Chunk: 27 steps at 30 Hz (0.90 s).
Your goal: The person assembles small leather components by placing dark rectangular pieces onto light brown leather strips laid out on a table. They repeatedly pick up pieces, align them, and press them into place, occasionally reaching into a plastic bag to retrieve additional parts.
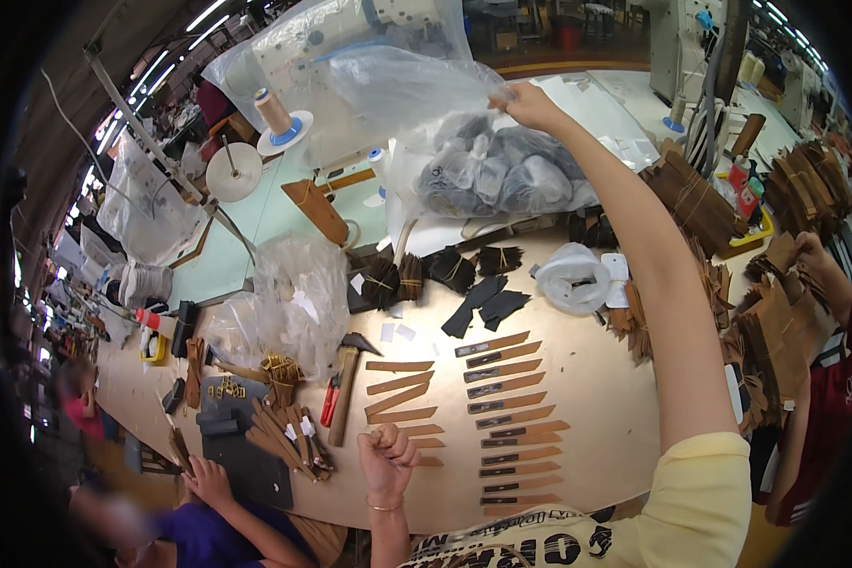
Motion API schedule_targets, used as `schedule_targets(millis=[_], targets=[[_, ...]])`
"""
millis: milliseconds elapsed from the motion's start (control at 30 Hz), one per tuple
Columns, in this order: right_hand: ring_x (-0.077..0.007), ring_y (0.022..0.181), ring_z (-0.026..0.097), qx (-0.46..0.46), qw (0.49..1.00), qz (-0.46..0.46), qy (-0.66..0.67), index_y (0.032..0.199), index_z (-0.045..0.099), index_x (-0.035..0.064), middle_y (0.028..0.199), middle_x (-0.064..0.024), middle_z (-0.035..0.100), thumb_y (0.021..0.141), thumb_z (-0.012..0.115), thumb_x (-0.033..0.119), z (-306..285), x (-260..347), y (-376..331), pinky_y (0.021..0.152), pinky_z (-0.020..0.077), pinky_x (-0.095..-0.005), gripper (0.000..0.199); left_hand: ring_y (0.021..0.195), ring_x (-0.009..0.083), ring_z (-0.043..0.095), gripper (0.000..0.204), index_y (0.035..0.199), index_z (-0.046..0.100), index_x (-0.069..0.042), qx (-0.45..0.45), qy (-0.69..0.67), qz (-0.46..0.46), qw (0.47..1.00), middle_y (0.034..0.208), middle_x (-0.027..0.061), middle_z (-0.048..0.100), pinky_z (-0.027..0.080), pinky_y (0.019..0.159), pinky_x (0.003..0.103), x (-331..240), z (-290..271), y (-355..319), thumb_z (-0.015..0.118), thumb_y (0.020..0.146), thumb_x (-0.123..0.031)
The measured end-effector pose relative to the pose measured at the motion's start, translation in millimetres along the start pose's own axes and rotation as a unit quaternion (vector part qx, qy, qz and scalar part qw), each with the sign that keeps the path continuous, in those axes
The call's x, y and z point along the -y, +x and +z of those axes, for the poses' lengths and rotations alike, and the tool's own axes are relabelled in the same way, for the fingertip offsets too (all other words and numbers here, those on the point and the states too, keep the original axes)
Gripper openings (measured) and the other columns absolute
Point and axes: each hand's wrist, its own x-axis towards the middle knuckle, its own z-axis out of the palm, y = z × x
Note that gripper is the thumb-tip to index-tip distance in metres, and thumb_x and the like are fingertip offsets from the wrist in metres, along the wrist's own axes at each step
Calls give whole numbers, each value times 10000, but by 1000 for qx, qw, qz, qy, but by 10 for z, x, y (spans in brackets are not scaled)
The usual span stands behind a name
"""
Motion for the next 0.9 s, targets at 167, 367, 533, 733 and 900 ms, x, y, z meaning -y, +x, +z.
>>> schedule_targets(millis=[167, 367, 533, 733, 900], targets=[[-330, 1060, 623, -95, 988, 49, -111, 1278, 574, 54, 1144, -184, 658, 851, 673, 387, 277, -287, 108, 896, 482, -413, 550, 467, 77, 177, 384, 655, 278, -164, -40, 44, 44, 997, 552, -54, 212, 180, 431, 264, 37, 72, -36, 385, 1009, -268], [-441, 1263, 465, -93, 962, 92, -241, 1451, 365, 129, 1375, -240, 484, 678, 726, 685, 115, -125, 24, 971, 415, -595, 1018, 486, 67, 219, 328, 697, 332, -140, -63, 26, 24, 997, 574, -51, 243, 202, 438, 246, 59, 195, -11, 464, 995, -109], [-321, 1219, 538, -194, 956, -39, -216, 1393, 464, 100, 1313, -183, 558, 748, 725, 602, -169, -19, -359, 987, 455, -456, 857, 527, 55, 264, 285, 739, 346, -148, -46, -26, 6, 999, 622, -47, 274, 218, 453, 215, 106, 232, -33, 490, 966, -53], [-142, 997, 604, 25, 996, -85, -10, 1230, 630, 62, 1079, -62, 669, 927, 642, 322, -301, 412, -1972, 905, 476, -310, 400, 555, 41, 283, 200, 819, 399, -127, -13, -76, -23, 997, 703, -40, 333, 226, 465, 188, 176, 261, -13, 462, 1006, -92], [-156, 901, 651, 129, 987, 56, 74, 1077, 703, 58, 968, -65, 714, 895, 680, 206, 98, 749, -3240, 823, 490, -292, 236, 542, 39, 266, 108, 1020, 519, -85, -40, 5, -28, 999, 691, -44, 345, 221, 470, 177, 233, 311, 155, 441, 1033, -158]])
